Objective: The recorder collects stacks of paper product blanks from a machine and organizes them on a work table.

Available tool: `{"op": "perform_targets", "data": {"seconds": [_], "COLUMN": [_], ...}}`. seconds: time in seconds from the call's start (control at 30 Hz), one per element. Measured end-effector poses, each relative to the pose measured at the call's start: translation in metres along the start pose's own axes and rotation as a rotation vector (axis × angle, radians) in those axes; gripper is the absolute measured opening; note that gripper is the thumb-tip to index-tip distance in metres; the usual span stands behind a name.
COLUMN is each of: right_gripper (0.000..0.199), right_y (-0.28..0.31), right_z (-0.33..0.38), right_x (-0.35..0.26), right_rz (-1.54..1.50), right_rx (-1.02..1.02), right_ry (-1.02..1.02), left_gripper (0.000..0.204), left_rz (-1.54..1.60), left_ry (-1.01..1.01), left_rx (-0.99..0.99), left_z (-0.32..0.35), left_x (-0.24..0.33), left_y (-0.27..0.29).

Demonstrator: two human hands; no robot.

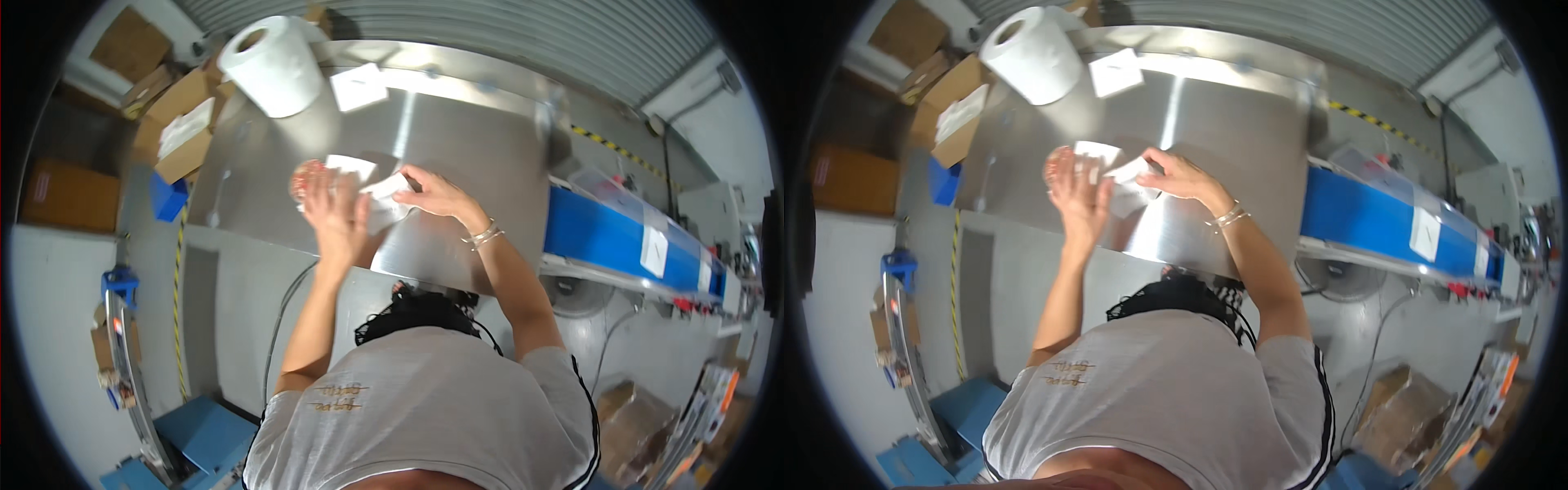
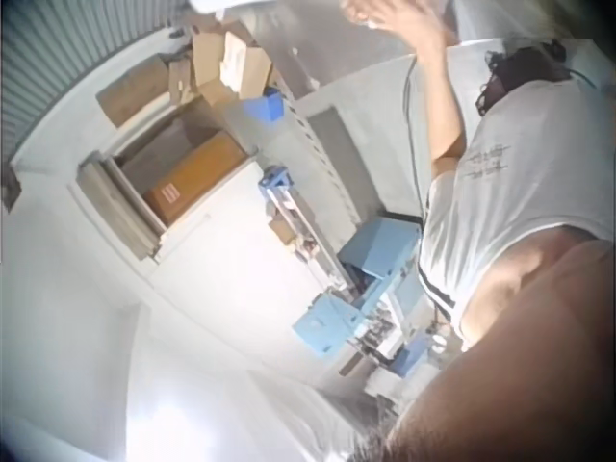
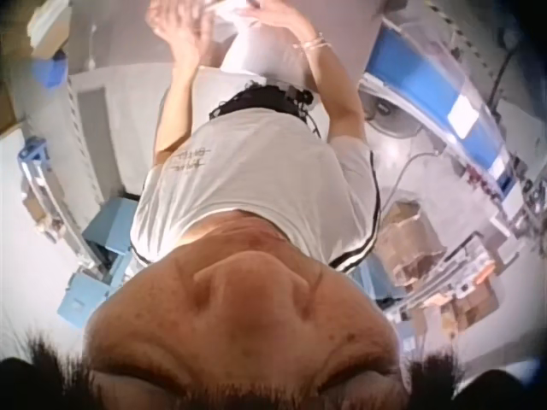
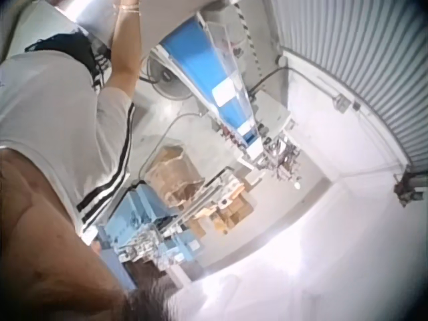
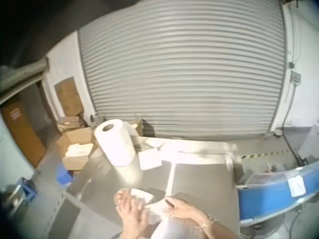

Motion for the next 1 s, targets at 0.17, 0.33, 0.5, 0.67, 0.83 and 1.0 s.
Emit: {"op": "perform_targets", "data": {"seconds": [0.17,0.33,0.5,0.67,0.83,1.0], "right_gripper": [0.031,0.031,0.058,0.054,0.047,0.049], "right_y": [0.056,0.196,0.284,0.216,0.066,-0.016], "right_z": [0.057,0.168,0.243,0.163,0.045,-0.022], "right_x": [0.061,0.214,0.189,0.116,0.018,-0.012], "right_rz": [-0.174,0.685,1.002,0.965,0.258,-0.040], "right_rx": [0.447,0.534,1.148,1.046,0.411,0.077], "right_ry": [-0.191,-0.440,-0.670,-0.051,0.185,0.234], "left_gripper": [0.031,0.030,0.033,0.030,0.028,0.025], "left_rz": [-0.063,-0.005,0.011,-0.010,-0.014,0.010], "left_ry": [0.039,0.031,0.051,0.072,0.045,-0.024], "left_rx": [-0.104,-0.094,-0.089,-0.080,-0.078,-0.160], "left_z": [0.000,0.002,0.004,0.007,0.002,0.003], "left_x": [-0.020,-0.021,-0.016,-0.017,-0.013,-0.013], "left_y": [0.002,0.005,-0.005,0.001,0.005,0.005]}}
Point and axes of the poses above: each hand's wrist, its own z-axis away from the middle knuckle, its own y-axis out of the back of the hand, x = y × z, the point moved 5 cm from there along -z, towards the middle knuckle, and after that the axes turned 14 degrees about x, right-handed, at the moved point
